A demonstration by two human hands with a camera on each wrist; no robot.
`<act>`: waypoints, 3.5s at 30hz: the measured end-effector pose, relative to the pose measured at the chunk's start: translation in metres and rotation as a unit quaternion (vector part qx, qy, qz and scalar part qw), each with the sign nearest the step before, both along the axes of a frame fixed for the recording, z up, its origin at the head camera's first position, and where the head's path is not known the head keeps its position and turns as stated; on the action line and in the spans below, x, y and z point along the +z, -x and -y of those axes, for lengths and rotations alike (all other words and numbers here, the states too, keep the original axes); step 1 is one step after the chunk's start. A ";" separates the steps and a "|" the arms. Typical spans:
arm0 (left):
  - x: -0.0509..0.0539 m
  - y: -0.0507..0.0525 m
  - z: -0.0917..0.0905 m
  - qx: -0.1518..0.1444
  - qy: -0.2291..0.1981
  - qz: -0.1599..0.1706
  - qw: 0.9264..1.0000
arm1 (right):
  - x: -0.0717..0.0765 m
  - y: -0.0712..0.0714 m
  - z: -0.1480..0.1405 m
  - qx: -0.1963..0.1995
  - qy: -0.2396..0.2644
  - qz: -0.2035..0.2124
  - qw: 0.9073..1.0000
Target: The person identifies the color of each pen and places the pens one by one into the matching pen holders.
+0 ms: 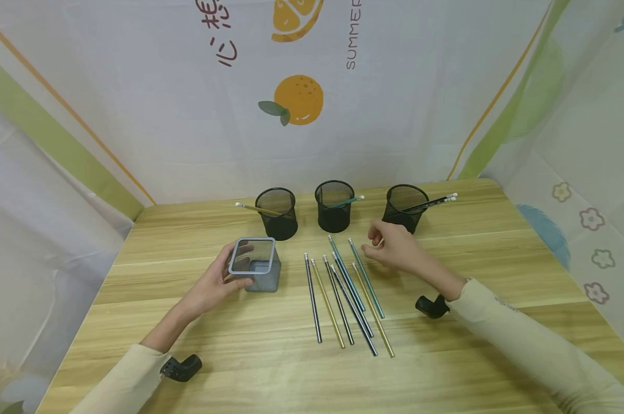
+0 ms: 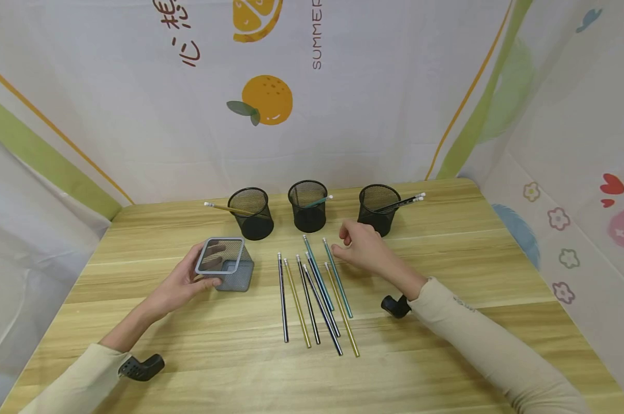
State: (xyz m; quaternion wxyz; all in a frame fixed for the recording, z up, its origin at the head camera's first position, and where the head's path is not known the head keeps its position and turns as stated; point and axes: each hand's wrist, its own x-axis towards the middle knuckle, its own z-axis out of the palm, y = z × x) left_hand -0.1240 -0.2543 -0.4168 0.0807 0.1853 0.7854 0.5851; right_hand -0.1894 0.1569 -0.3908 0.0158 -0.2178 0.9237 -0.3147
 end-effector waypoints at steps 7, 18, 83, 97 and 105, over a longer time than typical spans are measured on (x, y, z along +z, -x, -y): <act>-0.002 0.001 0.001 0.001 0.000 -0.001 1.000 | 0.004 -0.001 0.001 0.003 -0.030 0.065 0.997; -0.003 0.001 0.001 -0.002 -0.005 -0.003 1.000 | 0.000 0.006 0.005 0.005 -0.043 0.088 0.995; -0.004 0.002 0.001 -0.003 -0.003 -0.003 1.000 | -0.017 0.025 0.026 0.014 -0.048 0.167 0.985; -0.004 0.001 0.000 0.002 0.003 0.000 1.000 | -0.011 0.015 0.014 0.030 -0.027 0.124 0.991; -0.002 0.001 0.000 0.001 0.001 -0.001 1.000 | -0.005 0.009 0.011 0.033 -0.011 0.109 0.993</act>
